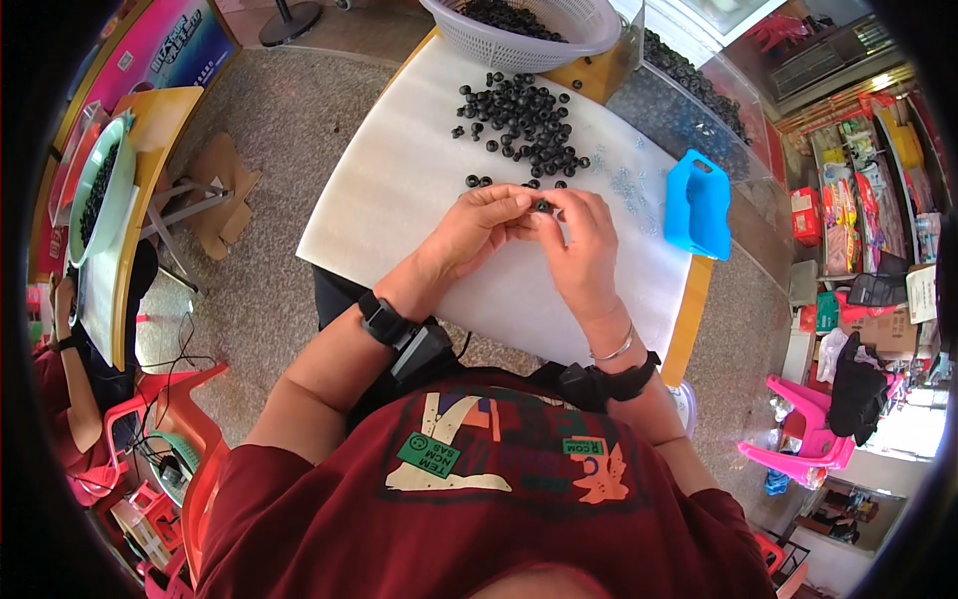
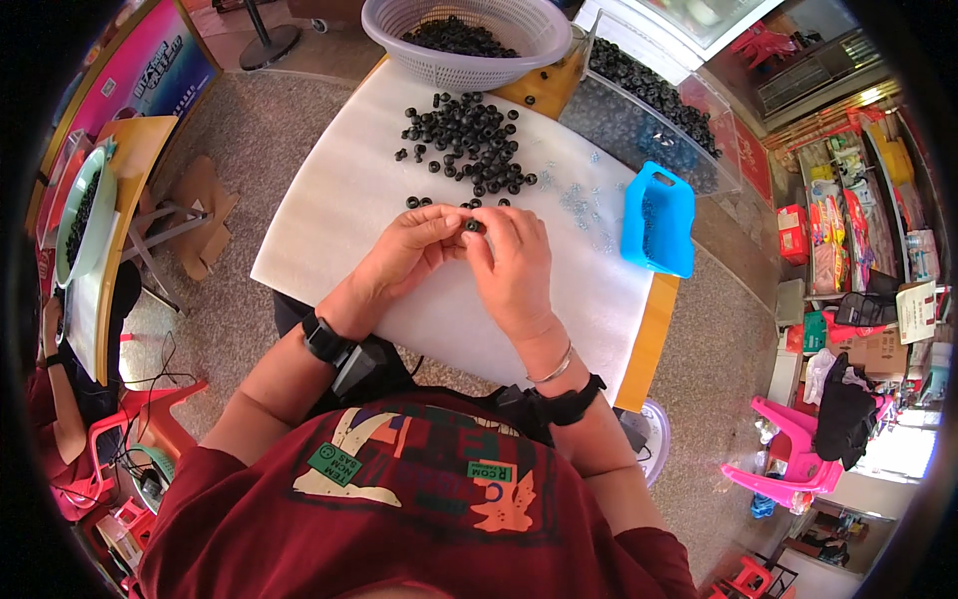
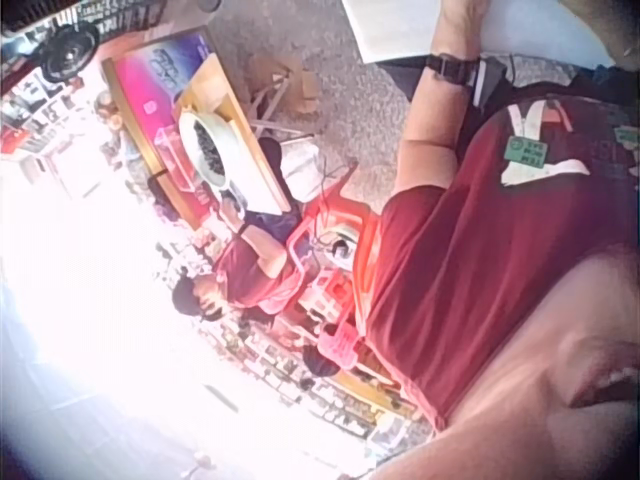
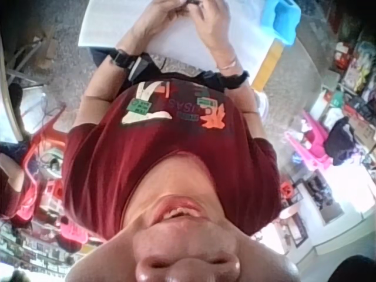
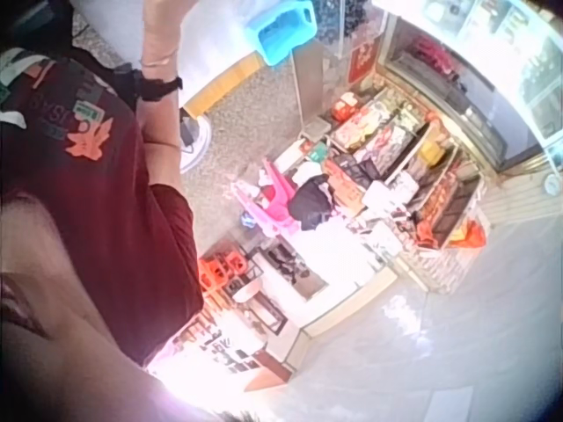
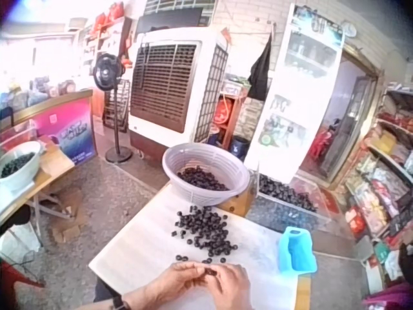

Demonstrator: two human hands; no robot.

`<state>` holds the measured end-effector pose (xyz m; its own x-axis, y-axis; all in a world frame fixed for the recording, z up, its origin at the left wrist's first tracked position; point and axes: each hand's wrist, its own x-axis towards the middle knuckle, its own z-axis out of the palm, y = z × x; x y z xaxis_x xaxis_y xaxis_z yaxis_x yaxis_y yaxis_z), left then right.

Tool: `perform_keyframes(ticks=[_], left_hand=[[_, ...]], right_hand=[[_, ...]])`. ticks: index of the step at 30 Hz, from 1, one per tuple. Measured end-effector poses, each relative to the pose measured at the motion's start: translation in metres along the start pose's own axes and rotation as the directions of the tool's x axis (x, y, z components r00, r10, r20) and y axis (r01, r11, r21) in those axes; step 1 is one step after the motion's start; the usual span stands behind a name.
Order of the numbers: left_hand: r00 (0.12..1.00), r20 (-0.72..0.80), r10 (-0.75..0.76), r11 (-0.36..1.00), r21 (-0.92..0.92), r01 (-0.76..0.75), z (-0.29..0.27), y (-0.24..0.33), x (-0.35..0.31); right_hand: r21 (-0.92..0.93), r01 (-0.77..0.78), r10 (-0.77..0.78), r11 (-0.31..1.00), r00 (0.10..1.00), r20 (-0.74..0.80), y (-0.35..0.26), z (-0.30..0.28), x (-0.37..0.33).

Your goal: Sorting small black plastic components on a white foam pad and placing selected parts into a blue container.

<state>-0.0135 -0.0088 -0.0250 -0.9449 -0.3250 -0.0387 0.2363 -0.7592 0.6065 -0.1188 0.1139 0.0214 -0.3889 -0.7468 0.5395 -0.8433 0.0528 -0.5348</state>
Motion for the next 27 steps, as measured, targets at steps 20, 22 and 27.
perform_keyframes(ticks=[20, 22, 27], left_hand=[[0.999, -0.011, -0.048, 0.996, 0.076, 0.048, 0.007, 0.006, 0.0], [0.999, -0.009, -0.047, 0.996, 0.075, 0.047, 0.008, 0.005, -0.004], [0.998, -0.024, -0.062, 0.994, 0.086, 0.064, 0.007, 0.004, -0.003]], right_hand=[[-0.153, -0.073, -0.004, 0.985, 0.892, -0.453, 0.095, -0.064, 0.152], [-0.292, -0.052, -0.08, 0.955, 0.902, -0.424, 0.121, -0.068, 0.175], [-0.485, -0.037, -0.176, 0.874, 0.906, -0.386, 0.109, -0.059, 0.17]])
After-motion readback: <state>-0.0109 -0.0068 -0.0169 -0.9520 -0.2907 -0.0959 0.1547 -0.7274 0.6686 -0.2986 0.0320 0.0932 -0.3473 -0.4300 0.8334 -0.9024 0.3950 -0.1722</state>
